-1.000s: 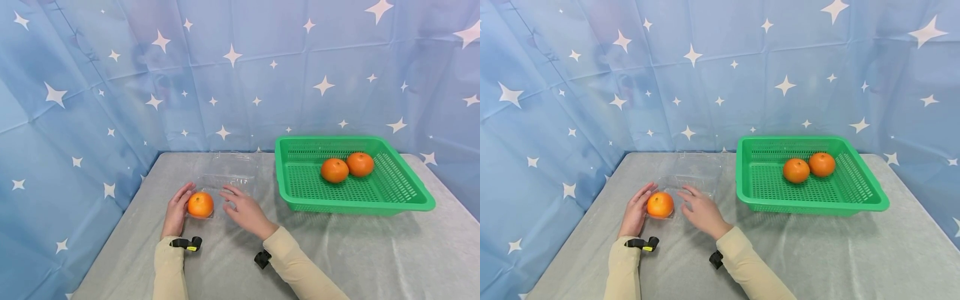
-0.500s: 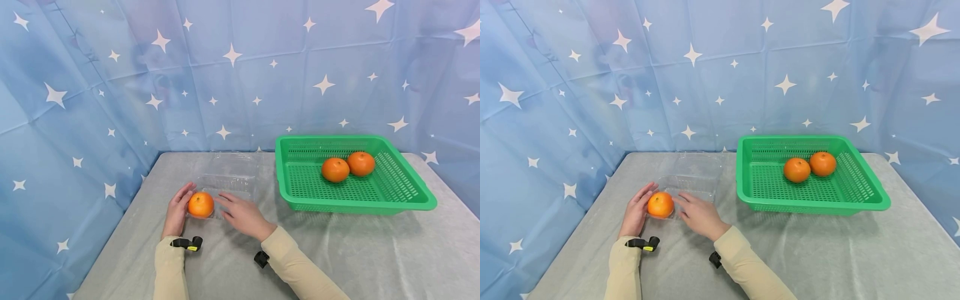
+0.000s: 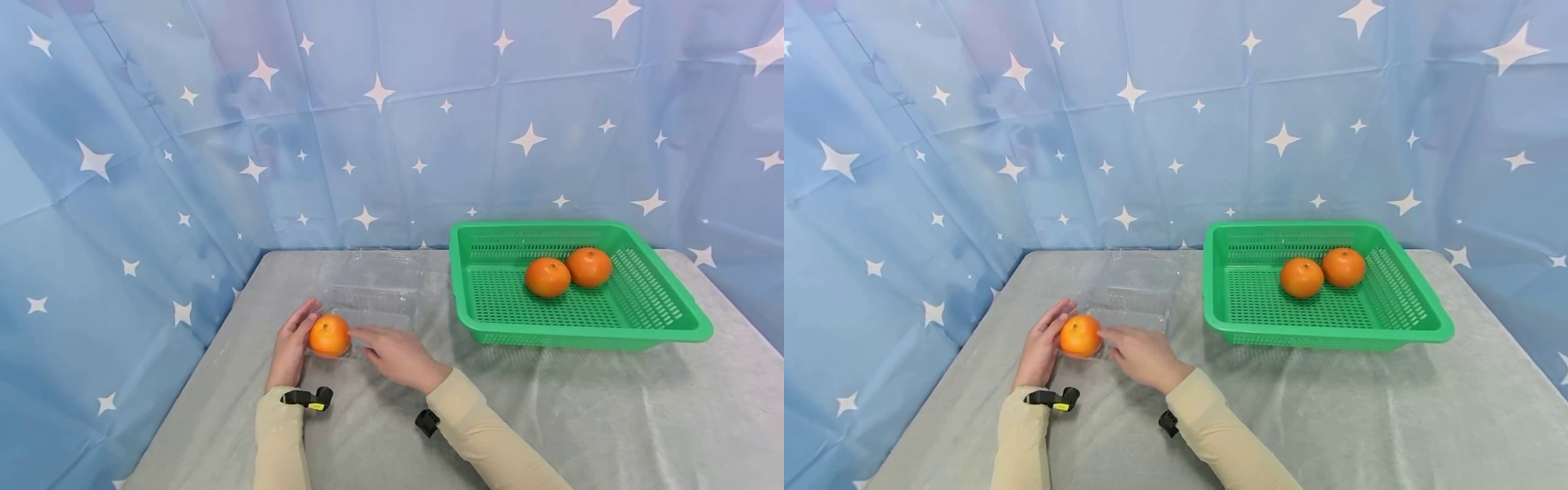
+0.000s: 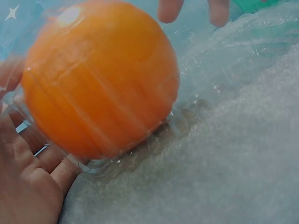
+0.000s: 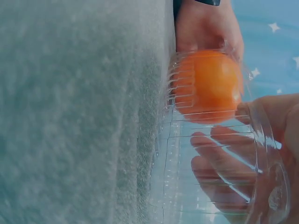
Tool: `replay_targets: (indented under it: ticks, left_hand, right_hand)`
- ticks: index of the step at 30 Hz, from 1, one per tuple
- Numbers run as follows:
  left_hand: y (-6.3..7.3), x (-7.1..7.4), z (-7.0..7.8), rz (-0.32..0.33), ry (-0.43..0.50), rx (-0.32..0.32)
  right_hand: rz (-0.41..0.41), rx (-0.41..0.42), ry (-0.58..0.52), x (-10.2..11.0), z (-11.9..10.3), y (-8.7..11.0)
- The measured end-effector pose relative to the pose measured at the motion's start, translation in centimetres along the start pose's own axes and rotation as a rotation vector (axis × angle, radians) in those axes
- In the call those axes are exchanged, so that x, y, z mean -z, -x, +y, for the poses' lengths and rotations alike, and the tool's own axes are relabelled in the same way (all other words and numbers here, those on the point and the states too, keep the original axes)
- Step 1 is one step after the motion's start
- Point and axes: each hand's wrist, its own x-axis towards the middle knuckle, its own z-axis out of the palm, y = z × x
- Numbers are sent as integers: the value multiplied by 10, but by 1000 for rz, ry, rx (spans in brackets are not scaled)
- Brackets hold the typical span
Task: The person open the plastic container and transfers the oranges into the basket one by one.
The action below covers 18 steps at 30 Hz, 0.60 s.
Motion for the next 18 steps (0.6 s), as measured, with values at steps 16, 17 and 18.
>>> replay_targets:
  ticks: [16, 17, 18]
  left_hand:
    - [-3, 4, 0, 2, 14, 13]
    - [-2, 4, 0, 2, 12, 16]
    - [-2, 4, 0, 2, 12, 18]
  right_hand:
    - [-64, -45, -82, 3, 0, -9]
    - [-74, -53, -86, 3, -1, -10]
    - [-85, -60, -89, 3, -1, -11]
